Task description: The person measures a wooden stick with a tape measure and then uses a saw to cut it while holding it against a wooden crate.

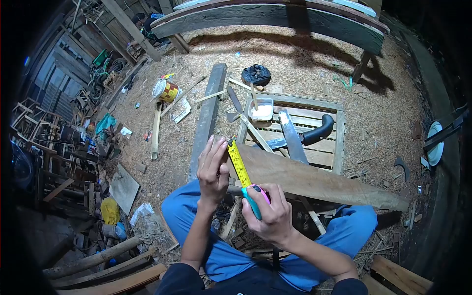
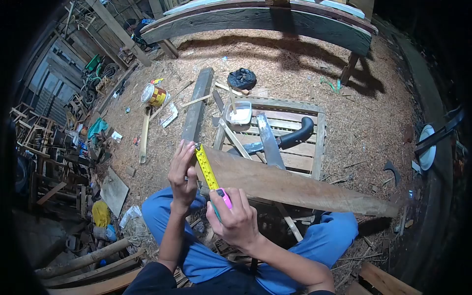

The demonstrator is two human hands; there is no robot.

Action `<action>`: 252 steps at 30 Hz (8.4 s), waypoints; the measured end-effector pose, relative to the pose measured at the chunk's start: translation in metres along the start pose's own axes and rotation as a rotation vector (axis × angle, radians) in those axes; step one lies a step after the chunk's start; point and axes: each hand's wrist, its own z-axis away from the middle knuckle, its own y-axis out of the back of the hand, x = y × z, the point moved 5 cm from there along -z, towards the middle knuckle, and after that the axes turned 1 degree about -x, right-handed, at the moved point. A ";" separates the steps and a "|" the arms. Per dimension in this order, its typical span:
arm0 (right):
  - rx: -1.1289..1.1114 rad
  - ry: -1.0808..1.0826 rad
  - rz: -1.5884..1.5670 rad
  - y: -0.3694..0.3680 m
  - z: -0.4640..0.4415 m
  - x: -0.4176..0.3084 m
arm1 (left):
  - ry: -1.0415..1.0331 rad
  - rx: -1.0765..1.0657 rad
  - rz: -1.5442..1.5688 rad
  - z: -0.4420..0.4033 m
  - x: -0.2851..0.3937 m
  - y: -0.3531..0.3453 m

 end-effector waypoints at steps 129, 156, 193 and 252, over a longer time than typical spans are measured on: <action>-0.112 0.088 -0.198 -0.009 0.001 -0.018 | 0.190 -0.012 0.189 0.000 -0.008 0.016; -0.151 -0.006 -0.181 -0.006 0.000 -0.022 | 0.094 -0.153 0.083 -0.009 0.003 0.020; -0.228 -0.004 -0.130 -0.005 0.007 -0.024 | 0.092 -0.189 0.032 -0.011 0.011 0.018; -0.193 0.017 -0.053 0.018 0.001 0.003 | 0.078 -0.119 0.053 -0.015 0.010 0.008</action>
